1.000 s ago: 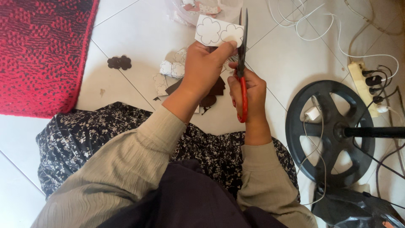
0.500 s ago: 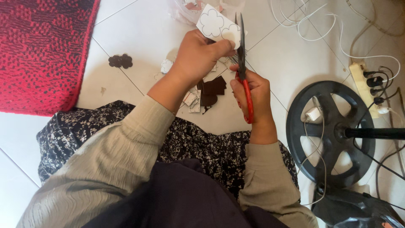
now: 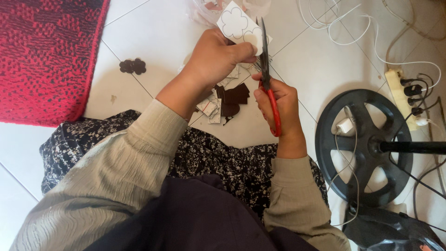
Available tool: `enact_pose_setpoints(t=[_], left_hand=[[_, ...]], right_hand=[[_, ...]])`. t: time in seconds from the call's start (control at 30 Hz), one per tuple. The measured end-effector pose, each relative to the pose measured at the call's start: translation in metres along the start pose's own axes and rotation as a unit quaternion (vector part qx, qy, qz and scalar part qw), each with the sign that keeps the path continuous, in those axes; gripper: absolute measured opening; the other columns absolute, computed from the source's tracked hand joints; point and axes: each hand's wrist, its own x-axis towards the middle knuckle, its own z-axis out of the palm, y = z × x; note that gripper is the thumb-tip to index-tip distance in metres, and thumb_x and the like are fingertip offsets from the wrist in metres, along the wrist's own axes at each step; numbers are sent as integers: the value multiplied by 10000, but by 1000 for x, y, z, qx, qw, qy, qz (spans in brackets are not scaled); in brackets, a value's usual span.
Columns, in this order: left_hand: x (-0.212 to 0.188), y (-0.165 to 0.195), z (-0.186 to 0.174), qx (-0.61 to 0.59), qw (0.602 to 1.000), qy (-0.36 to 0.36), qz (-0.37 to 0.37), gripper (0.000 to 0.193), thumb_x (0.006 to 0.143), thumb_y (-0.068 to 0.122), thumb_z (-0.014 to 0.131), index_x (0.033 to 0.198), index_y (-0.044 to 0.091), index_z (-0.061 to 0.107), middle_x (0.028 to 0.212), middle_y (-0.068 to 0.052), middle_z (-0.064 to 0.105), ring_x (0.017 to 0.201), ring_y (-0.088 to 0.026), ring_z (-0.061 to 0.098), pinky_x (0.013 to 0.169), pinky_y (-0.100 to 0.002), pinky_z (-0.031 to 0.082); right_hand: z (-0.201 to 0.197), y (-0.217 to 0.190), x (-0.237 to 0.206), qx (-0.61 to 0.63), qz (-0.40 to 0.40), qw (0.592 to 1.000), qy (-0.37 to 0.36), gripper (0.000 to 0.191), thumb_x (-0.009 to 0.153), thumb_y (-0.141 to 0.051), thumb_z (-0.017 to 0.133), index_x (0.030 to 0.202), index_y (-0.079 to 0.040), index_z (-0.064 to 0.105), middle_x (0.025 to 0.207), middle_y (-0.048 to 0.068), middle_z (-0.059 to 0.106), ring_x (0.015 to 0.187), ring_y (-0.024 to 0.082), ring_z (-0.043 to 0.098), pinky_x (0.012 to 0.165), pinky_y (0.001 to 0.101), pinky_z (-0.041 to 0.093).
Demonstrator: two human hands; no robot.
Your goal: The person sits on the floor and uses red-handled scissors to cut cloud-shaped outlines from white paper. They repeatedly pick up sheets, cut along the drawn lines, and place the finished shapes on the floor.
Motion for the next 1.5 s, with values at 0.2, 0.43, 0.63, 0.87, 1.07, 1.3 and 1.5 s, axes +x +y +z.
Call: enact_pose_setpoints(t=[0.2,0.43,0.63,0.87,1.07,1.3,1.5], left_hand=[[-1,9,0,17,1000,-6,-11,227,829,137,680,972,-22,756,945,-89,783,883,-164,763,842,-296,606],[-1,10,0,32,999,11,-37,233,835,169,681,969,-8,754,943,-73,778,895,-161,754,854,-292,584],[4,-3,1,45,999,17,-14,266,846,222,720,991,2,756,943,-68,784,889,-151,745,824,-290,587],[6,-23,14,-41,999,19,-22,241,831,159,741,973,-35,750,926,-84,780,831,-154,728,771,-295,583],[5,-33,24,-104,993,41,-33,215,831,138,735,966,-30,736,906,-70,759,795,-154,710,743,-304,588],[5,-37,22,-54,997,58,-23,209,836,149,728,962,-16,752,914,-64,775,830,-135,721,766,-287,582],[5,-42,21,-69,996,60,-17,218,832,151,741,974,-15,753,931,-67,772,853,-141,727,793,-284,586]], right_hand=[[-2,-3,-1,2,5,1000,-12,301,960,-33,644,1257,7,669,722,-49,543,552,18,451,474,192,359],[-4,-4,-1,-15,9,1000,-23,314,954,-22,628,1264,11,670,721,-45,532,550,20,456,471,191,362],[-4,-2,0,64,26,997,-31,357,929,-27,607,1277,49,636,787,-7,548,567,40,483,464,198,381],[-5,2,0,140,-15,987,-72,414,944,-46,580,1338,80,559,824,31,547,643,87,498,548,242,419],[-6,7,2,128,-20,990,-51,404,925,-35,572,1309,90,576,805,40,550,616,95,500,535,248,425],[-6,9,3,104,7,994,-41,417,916,-28,586,1313,97,585,819,29,558,615,73,498,522,229,422],[-7,11,4,93,6,995,-40,414,921,-27,590,1315,97,591,823,25,567,601,67,499,514,221,425]])
